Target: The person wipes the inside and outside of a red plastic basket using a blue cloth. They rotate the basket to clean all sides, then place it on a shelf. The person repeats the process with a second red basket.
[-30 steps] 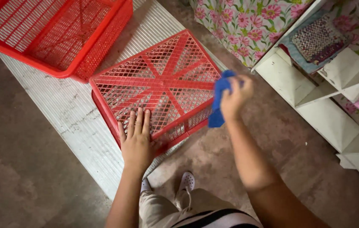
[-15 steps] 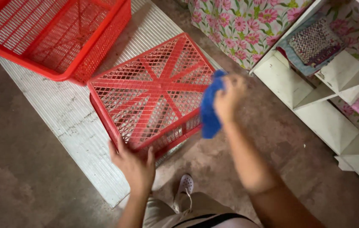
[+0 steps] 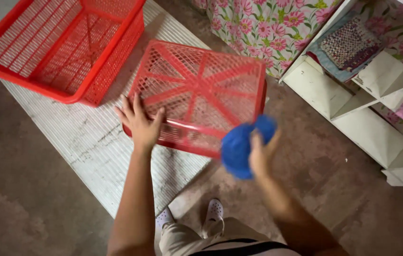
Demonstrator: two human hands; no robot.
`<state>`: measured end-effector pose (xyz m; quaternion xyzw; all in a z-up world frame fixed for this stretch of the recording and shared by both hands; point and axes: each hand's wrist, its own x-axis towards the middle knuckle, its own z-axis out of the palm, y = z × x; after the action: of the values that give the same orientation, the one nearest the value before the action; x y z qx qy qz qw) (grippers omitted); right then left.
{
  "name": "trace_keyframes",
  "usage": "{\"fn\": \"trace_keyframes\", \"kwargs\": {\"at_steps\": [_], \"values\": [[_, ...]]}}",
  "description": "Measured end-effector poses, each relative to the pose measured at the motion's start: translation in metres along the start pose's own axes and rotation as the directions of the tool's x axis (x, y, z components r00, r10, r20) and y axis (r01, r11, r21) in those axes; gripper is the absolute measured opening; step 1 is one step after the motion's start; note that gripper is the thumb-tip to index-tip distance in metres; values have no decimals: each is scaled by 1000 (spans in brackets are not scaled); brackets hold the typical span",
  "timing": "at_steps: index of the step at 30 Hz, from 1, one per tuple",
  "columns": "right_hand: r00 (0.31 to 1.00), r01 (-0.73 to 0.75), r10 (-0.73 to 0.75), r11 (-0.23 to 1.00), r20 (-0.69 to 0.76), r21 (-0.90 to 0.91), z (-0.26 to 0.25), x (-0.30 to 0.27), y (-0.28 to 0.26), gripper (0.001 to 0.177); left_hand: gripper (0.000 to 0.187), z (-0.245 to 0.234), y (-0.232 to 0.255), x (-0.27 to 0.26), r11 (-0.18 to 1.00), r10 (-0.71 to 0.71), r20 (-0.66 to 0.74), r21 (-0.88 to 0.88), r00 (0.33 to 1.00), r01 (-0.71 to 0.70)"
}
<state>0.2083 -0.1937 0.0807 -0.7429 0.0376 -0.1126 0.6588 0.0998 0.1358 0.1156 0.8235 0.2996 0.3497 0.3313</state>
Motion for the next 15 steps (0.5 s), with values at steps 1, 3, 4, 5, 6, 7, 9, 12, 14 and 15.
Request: {"fn": "trace_keyframes", "kwargs": {"at_steps": [1,3,4,5,6,7,9,12,14,15], "values": [[995,27,-11,988,102,-153,2,-29,-7,69,86,11,-11,13,996,-45,30,81,999,43],[980,68,-7,952,200,-299,11,-77,-14,66,87,22,-3,27,984,-90,57,161,994,79],[921,70,2,983,389,-170,18,-96,-13,59,80,21,17,27,981,-44,89,190,995,26],[826,44,-12,998,563,-44,24,-118,-11,57,74,21,35,23,976,-3,124,217,992,-25],[828,44,-9,998,561,-48,23,-117,-19,57,74,24,48,10,976,-4,128,215,992,-24],[813,174,-148,985,563,8,23,-116,-30,54,63,26,62,-2,982,116,140,130,983,-134],[780,303,-287,951,557,66,23,-113,-33,52,52,18,92,-22,969,235,139,43,962,-243],[740,526,-479,849,472,37,30,-112,-25,36,32,1,116,-44,878,216,198,-468,956,-101],[439,806,-714,581,545,112,47,-118,-38,25,36,3,99,-53,849,232,240,-524,943,-75],[436,806,-716,580,545,117,58,-109,-45,25,36,5,95,-52,850,231,236,-522,944,-77]]}}
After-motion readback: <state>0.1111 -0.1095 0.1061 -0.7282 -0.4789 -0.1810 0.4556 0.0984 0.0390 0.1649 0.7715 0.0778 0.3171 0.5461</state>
